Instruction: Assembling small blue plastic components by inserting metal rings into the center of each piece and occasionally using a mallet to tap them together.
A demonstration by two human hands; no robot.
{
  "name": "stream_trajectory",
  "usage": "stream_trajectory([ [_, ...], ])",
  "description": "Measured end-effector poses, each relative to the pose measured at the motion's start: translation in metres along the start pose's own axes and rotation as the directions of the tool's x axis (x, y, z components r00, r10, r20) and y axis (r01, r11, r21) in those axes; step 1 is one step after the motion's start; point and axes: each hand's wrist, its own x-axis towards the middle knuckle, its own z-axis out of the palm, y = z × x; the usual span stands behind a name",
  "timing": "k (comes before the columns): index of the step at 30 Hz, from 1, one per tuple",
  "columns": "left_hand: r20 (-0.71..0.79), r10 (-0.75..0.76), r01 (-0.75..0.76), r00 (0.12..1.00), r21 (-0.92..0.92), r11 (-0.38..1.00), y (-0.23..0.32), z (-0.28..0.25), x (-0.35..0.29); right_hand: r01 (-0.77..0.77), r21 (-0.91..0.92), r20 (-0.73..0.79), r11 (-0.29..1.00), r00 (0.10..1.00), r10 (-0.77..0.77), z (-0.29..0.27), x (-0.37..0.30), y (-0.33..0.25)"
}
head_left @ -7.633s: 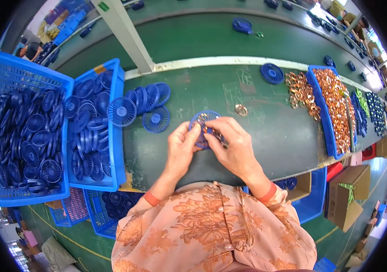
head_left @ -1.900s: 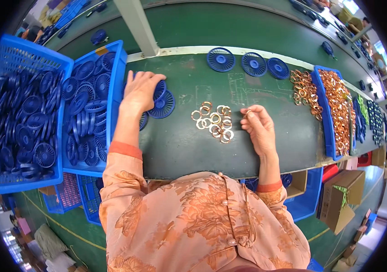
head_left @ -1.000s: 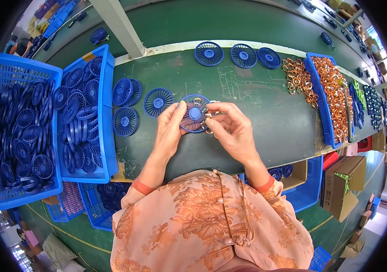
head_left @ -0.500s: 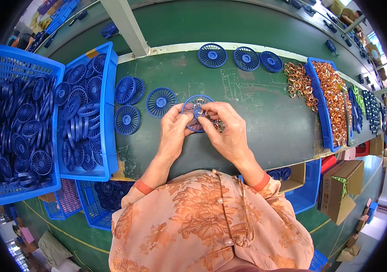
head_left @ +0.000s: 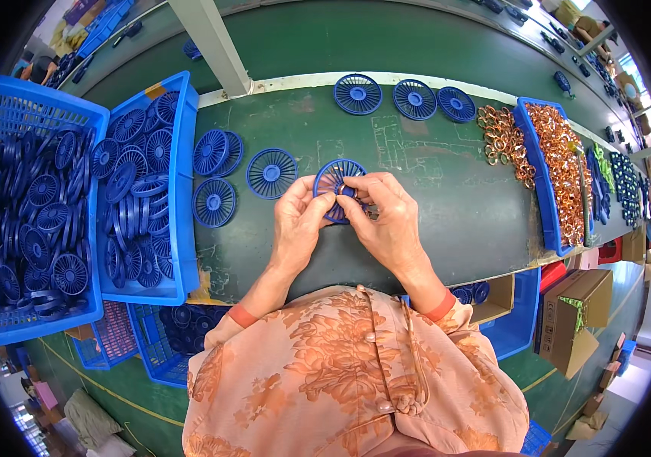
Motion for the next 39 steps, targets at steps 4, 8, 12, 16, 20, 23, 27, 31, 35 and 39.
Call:
stream_trajectory([
  [4, -0.021, -0.003, 0.003, 1.000, 0.009, 1.000, -0.006, 0.002, -0.002, -0.038, -0.029, 0.000, 0.999, 0.999, 0.038, 0.003, -0.004, 0.004],
  [8, -0.019, 0.010, -0.009, 1.000, 0.058, 0.998, -0.005, 0.002, -0.004, -0.069, -0.017, -0.032, 0.997, 0.997, 0.068, 0.007, -0.008, 0.014],
  [12, 0.060, -0.041, 0.037, 0.997, 0.072, 0.997, 0.007, -0.004, -0.003, 0.199, -0.064, -0.005, 0.978, 0.980, -0.200, -0.002, -0.003, 0.019],
  [16, 0.121, -0.077, 0.058, 0.990, 0.150, 0.987, 0.023, -0.005, 0.000, 0.337, 0.003, 0.106, 0.941, 0.936, -0.335, -0.014, 0.008, 0.022],
  [20, 0.118, -0.045, 0.028, 0.992, 0.144, 0.989, 0.018, -0.001, 0.011, 0.291, 0.050, 0.199, 0.955, 0.934, -0.295, -0.025, 0.019, 0.025],
  [23, 0.085, 0.005, -0.019, 0.996, 0.158, 0.987, 0.024, 0.006, 0.018, 0.178, 0.113, 0.086, 0.978, 0.978, -0.188, -0.032, 0.021, 0.017],
  [27, 0.019, 0.189, -0.184, 0.982, 0.334, 0.924, 0.034, -0.009, 0.030, -0.090, 0.112, -0.003, 0.990, 0.996, 0.091, -0.049, -0.009, 0.040],
  [31, -0.005, 0.387, -0.294, 0.922, 0.644, 0.707, 0.036, -0.027, 0.055, -0.228, 0.033, 0.016, 0.973, 0.974, 0.227, -0.047, -0.036, 0.056],
  [35, 0.073, 0.601, -0.290, 0.796, 0.917, 0.273, 0.039, -0.024, 0.089, -0.137, -0.055, 0.036, 0.989, 0.990, 0.139, -0.043, -0.025, 0.062],
  [39, 0.226, 0.551, -0.219, 0.804, 0.972, -0.080, 0.027, -0.040, 0.133, 0.071, -0.312, 0.193, 0.947, 0.981, -0.010, -0.034, -0.009, 0.073],
])
